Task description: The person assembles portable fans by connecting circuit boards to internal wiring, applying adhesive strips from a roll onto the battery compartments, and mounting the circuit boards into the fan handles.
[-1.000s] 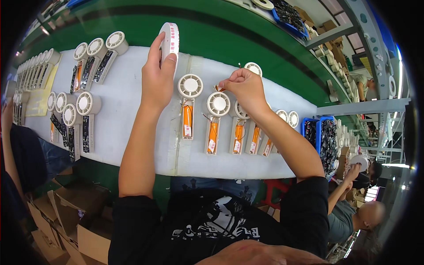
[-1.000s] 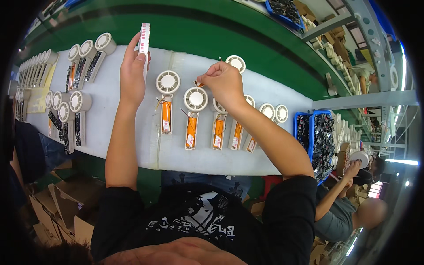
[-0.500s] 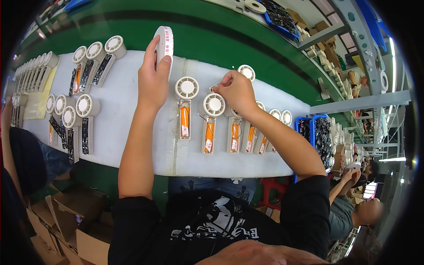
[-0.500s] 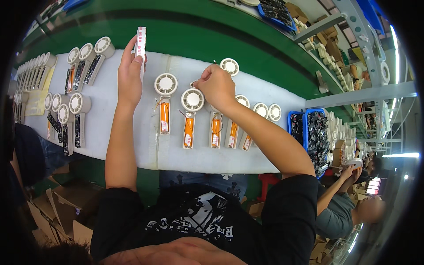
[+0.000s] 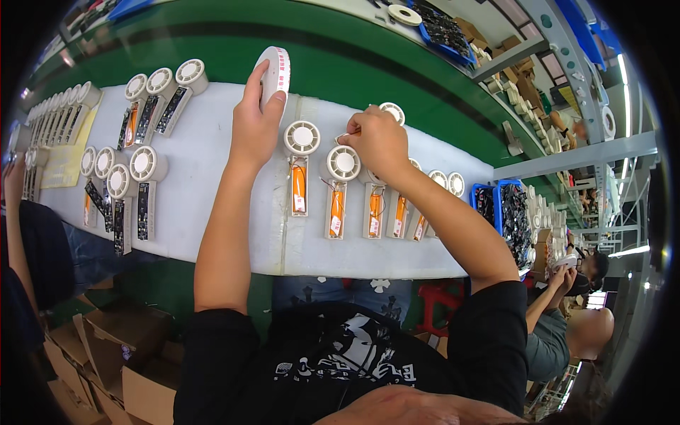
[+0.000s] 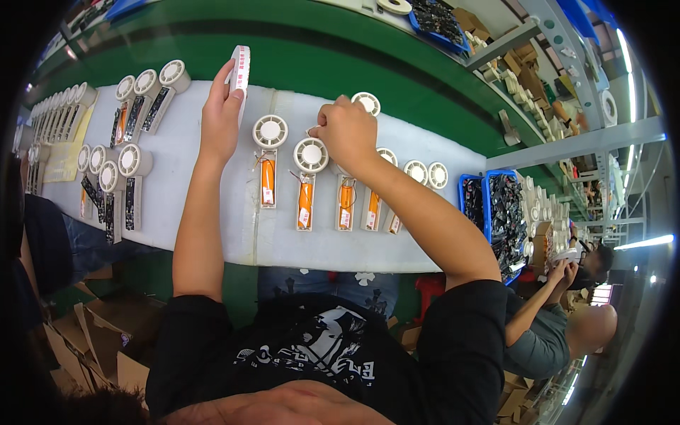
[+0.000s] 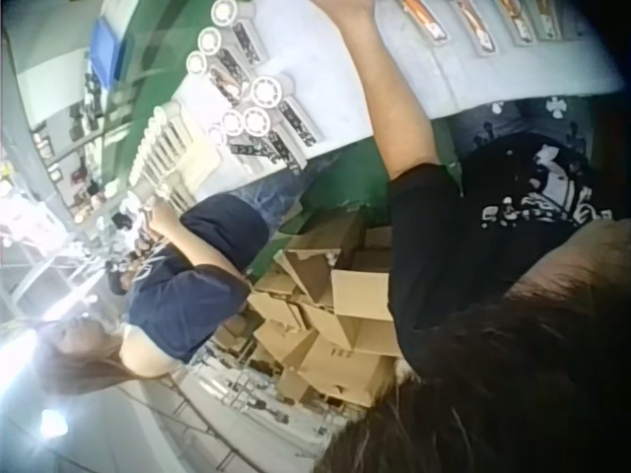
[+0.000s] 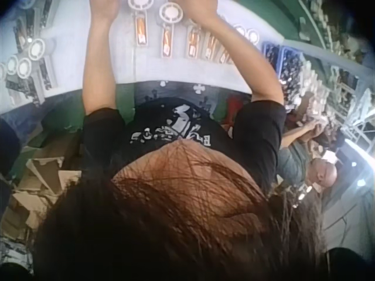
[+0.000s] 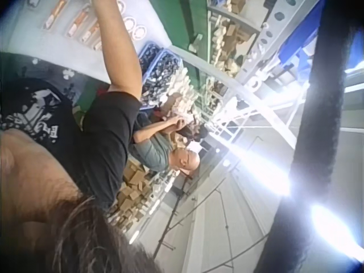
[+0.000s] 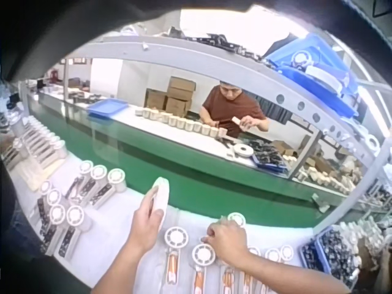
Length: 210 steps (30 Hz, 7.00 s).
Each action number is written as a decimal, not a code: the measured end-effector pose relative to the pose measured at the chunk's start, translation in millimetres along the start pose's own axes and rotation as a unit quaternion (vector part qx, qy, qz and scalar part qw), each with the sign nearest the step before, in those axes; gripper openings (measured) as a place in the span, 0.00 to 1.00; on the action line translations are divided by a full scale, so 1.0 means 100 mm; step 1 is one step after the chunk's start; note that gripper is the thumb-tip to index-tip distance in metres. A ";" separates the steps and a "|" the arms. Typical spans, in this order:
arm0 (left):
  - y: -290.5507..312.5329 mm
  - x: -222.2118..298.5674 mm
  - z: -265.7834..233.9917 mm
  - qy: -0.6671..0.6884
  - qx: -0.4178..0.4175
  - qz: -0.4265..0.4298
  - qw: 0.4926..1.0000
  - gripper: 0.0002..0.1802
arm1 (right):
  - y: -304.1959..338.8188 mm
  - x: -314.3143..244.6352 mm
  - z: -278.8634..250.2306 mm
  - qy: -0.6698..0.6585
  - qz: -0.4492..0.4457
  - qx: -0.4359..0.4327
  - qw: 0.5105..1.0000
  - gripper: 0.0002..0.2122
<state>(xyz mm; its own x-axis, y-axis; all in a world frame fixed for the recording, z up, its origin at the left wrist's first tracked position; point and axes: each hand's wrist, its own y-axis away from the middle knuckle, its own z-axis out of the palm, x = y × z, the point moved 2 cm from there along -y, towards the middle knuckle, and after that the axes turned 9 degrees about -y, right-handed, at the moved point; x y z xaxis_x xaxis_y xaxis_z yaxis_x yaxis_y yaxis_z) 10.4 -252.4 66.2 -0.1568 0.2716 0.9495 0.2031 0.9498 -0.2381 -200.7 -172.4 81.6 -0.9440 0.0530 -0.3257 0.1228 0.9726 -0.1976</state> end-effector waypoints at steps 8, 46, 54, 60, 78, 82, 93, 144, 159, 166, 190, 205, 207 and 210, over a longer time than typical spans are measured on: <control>0.00 -0.01 -0.02 -0.010 0.007 0.027 1.000 0.32 | 0.09 -0.01 -0.06 0.081 -0.107 0.027 0.991 0.04; 0.23 1.32 3.82 -0.345 -0.455 0.447 0.688 0.38 | 3.37 1.66 -0.67 -0.801 0.137 0.287 0.507 0.12; 0.50 1.22 4.12 -0.419 -0.501 0.344 0.674 0.30 | 3.44 1.64 -0.59 -0.784 0.154 0.285 0.530 0.12; 0.61 1.37 3.69 -0.385 -0.281 0.542 0.693 0.19 | 3.34 1.53 -0.70 -0.799 0.137 0.291 0.509 0.14; 2.27 1.16 1.54 -0.023 -0.468 -0.062 0.881 0.16 | 3.09 0.64 -0.60 -0.752 0.038 0.109 0.648 0.20; 2.26 0.97 1.40 0.055 -0.481 -0.103 0.869 0.18 | 2.99 0.51 -0.52 -0.803 0.052 0.100 0.585 0.21; 2.24 0.61 1.30 0.225 -0.495 -0.129 0.829 0.17 | 2.79 0.44 -0.18 -0.928 0.094 0.014 0.359 0.21; 3.25 -0.28 1.90 0.029 -0.566 -0.108 0.817 0.10 | 3.84 1.88 -2.07 0.163 0.459 0.246 0.838 0.17; 3.31 -0.90 1.83 -0.148 -0.470 0.020 0.870 0.09 | 3.86 2.05 -2.01 0.140 0.446 0.352 0.811 0.12; 3.12 0.56 1.68 0.098 -0.492 0.081 0.861 0.10 | 3.67 1.30 -1.46 -0.408 0.250 0.254 0.841 0.05; 2.65 0.62 1.54 0.107 -0.370 -0.158 0.909 0.12 | 2.80 0.89 -0.70 -0.191 0.298 0.053 0.934 0.31; 2.58 0.58 1.79 0.074 -0.388 -0.234 0.888 0.17 | 2.51 1.03 -0.79 -0.072 -0.010 0.122 0.990 0.13; 2.56 0.60 1.81 0.135 -0.389 -0.256 0.875 0.19 | 2.55 1.10 -0.76 -0.072 -0.011 0.114 0.991 0.13; 2.53 0.65 1.83 0.254 -0.388 -0.298 0.834 0.22 | 2.64 1.21 -0.71 -0.220 -0.080 0.196 0.952 0.11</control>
<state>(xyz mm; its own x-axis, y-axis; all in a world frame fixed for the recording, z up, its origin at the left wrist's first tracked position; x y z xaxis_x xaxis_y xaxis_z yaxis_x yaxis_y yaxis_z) -125.5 34.2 30.2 -0.0634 -0.5019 0.8626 0.8313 0.4517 0.3239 -303.7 107.2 55.4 -0.7505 -0.2724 -0.6021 0.1754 0.7964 -0.5788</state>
